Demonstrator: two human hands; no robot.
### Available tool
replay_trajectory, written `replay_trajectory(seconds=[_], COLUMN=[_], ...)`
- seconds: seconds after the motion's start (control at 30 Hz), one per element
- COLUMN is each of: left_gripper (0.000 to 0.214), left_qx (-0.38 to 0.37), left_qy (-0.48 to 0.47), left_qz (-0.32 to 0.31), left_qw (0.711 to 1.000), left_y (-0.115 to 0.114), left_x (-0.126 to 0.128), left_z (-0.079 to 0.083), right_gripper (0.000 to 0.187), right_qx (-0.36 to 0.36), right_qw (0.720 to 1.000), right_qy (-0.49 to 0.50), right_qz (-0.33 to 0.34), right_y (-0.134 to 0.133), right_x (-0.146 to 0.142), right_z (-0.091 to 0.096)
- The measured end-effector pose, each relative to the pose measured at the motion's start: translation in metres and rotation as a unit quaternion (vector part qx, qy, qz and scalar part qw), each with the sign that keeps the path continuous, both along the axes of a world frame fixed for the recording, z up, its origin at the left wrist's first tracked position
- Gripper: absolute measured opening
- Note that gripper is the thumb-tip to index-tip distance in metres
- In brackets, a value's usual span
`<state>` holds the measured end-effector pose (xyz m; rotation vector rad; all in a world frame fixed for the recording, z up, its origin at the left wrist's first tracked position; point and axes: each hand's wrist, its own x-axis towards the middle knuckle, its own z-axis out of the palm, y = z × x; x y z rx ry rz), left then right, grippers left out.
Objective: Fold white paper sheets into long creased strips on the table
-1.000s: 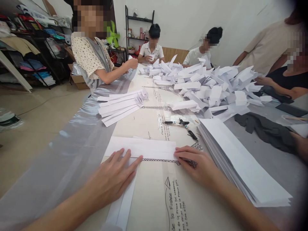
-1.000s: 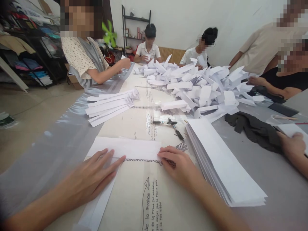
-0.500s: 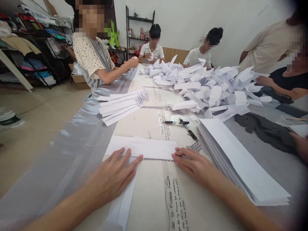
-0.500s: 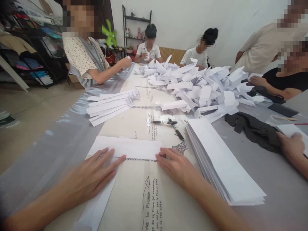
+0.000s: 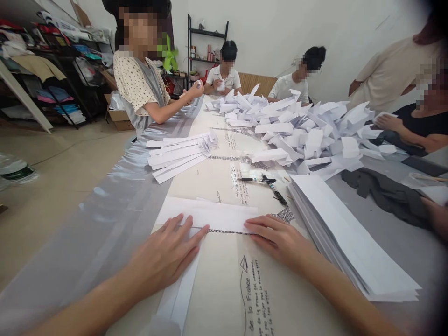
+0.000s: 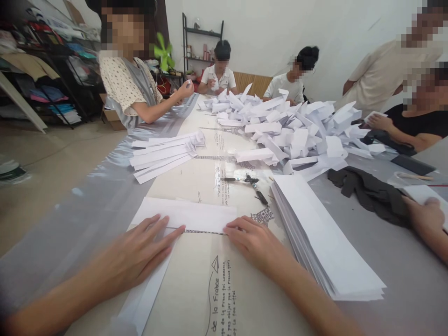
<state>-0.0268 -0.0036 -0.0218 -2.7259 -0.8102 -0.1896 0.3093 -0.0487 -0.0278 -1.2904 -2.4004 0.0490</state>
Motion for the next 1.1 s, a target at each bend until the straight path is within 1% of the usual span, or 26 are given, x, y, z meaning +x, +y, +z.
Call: replay_trajectory(seconds=[0.07,0.23,0.33,0.47,0.6,0.77,0.9,1.1], left_gripper=[0.048,0.045,0.043,0.045,0.046,0.044,0.042,0.045], left_qx=[-0.001,0.02,0.008,0.0,-0.003,-0.03,-0.046,-0.04], left_qy=[-0.003,-0.019,-0.041,-0.067,-0.069,-0.061,-0.044,-0.06], left_qz=[-0.001,-0.018,-0.02,-0.025,-0.029,-0.028,-0.022,-0.019], left_qw=[1.0,0.999,0.999,0.997,0.997,0.997,0.998,0.997], left_y=[0.0,0.0,0.001,0.003,0.005,0.006,0.006,0.002], left_x=[0.0,-0.001,-0.004,-0.011,-0.015,-0.017,-0.018,-0.014], left_z=[0.0,0.003,0.001,-0.006,-0.01,-0.008,-0.004,-0.004], right_gripper=[0.02,0.022,0.025,0.023,0.023,0.024,0.026,0.024], right_qx=[-0.003,0.044,0.038,0.022,-0.006,-0.018,-0.017,-0.064], right_qw=[1.0,0.997,0.995,0.992,0.99,0.988,0.989,0.987], right_qy=[0.005,0.041,0.074,0.104,0.126,0.129,0.113,0.114], right_qz=[-0.007,0.05,0.062,0.065,0.065,0.081,0.097,0.098], right_y=[0.007,0.021,0.022,0.02,0.021,0.023,0.025,0.023], right_x=[-0.007,-0.03,-0.036,-0.035,-0.033,-0.029,-0.025,-0.021], right_z=[-0.001,-0.009,-0.013,-0.015,-0.015,-0.017,-0.015,-0.007])
